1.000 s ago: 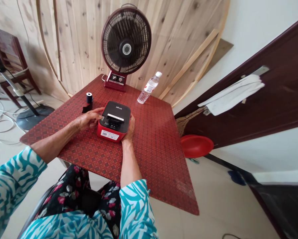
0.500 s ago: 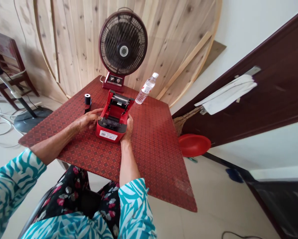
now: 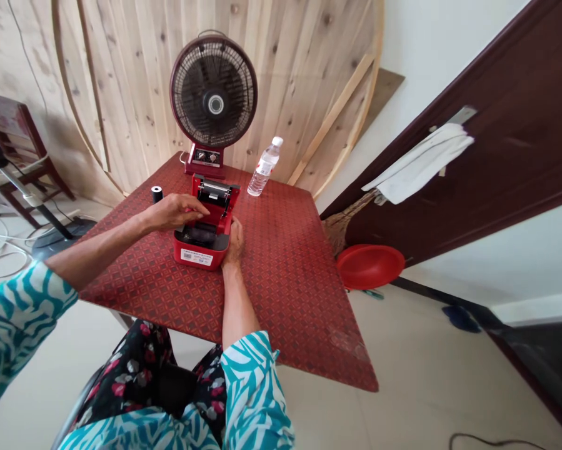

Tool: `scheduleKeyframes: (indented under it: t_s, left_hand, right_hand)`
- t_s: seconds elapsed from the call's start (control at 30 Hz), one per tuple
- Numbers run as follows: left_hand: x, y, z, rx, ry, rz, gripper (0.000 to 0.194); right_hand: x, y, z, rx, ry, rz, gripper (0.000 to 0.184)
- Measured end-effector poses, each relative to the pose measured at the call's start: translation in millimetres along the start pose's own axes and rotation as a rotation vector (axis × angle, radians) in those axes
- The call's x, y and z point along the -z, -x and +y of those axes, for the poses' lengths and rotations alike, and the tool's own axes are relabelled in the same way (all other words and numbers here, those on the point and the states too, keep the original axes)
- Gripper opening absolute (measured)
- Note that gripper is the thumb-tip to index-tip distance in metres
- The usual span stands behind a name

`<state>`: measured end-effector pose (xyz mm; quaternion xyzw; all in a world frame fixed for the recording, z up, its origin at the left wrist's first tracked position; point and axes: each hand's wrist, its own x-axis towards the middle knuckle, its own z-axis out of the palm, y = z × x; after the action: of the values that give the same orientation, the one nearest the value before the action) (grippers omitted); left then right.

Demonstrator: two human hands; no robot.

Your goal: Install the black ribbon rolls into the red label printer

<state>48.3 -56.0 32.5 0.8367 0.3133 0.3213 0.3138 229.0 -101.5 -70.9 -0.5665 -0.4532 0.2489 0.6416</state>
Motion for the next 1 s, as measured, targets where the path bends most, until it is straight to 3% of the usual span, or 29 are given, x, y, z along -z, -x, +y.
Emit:
scheduleKeyframes:
  t_s: [0.07, 0.13, 0.23, 0.4, 0.53, 0.8, 0.93, 1.0]
  left_hand:
    - [1.4, -20.0, 5.6, 0.036, -0.130, -0.194, 0.017]
    - [-1.7, -36.1, 8.5, 0.098, -0.258, -0.317, 0.020]
    - [-10.1, -49.1, 9.1, 0.152, -0.427, -0.399, 0.015]
    - [-16.9, -51.8, 4.7, 0.121, -0.632, -0.464, 0.010]
    - [-15.3, -49.8, 1.3, 0.093, -0.593, -0.436, 0.014]
    - [-10.5, -30.2, 12.1, 0.124, -0.558, -0.254, 0.034]
    - [-2.8, -14.9, 15.4, 0.004, -0.341, -0.194, 0.031]
    - [4.1, -5.8, 10.9, -0.050, -0.152, -0.106, 0.028]
  right_hand:
    - [-0.4, -0.8, 0.3, -0.021, -0.029, -0.003, 0.040]
    - [-0.5, -1.3, 0.2, -0.033, -0.047, -0.009, 0.040]
    - [-1.9, -1.1, -1.2, -0.046, -0.067, -0.022, 0.040]
    - [-8.0, -1.0, -1.7, -0.084, -0.138, 0.012, 0.038]
    - [-7.4, -1.7, 1.4, -0.096, -0.166, 0.008, 0.040]
    - [-3.4, -1.7, -0.9, -0.082, -0.122, -0.017, 0.038]
    - [-4.4, 0.7, -3.7, -0.083, -0.134, -0.001, 0.039]
    - [-4.0, 1.4, -3.5, -0.088, -0.144, 0.005, 0.038]
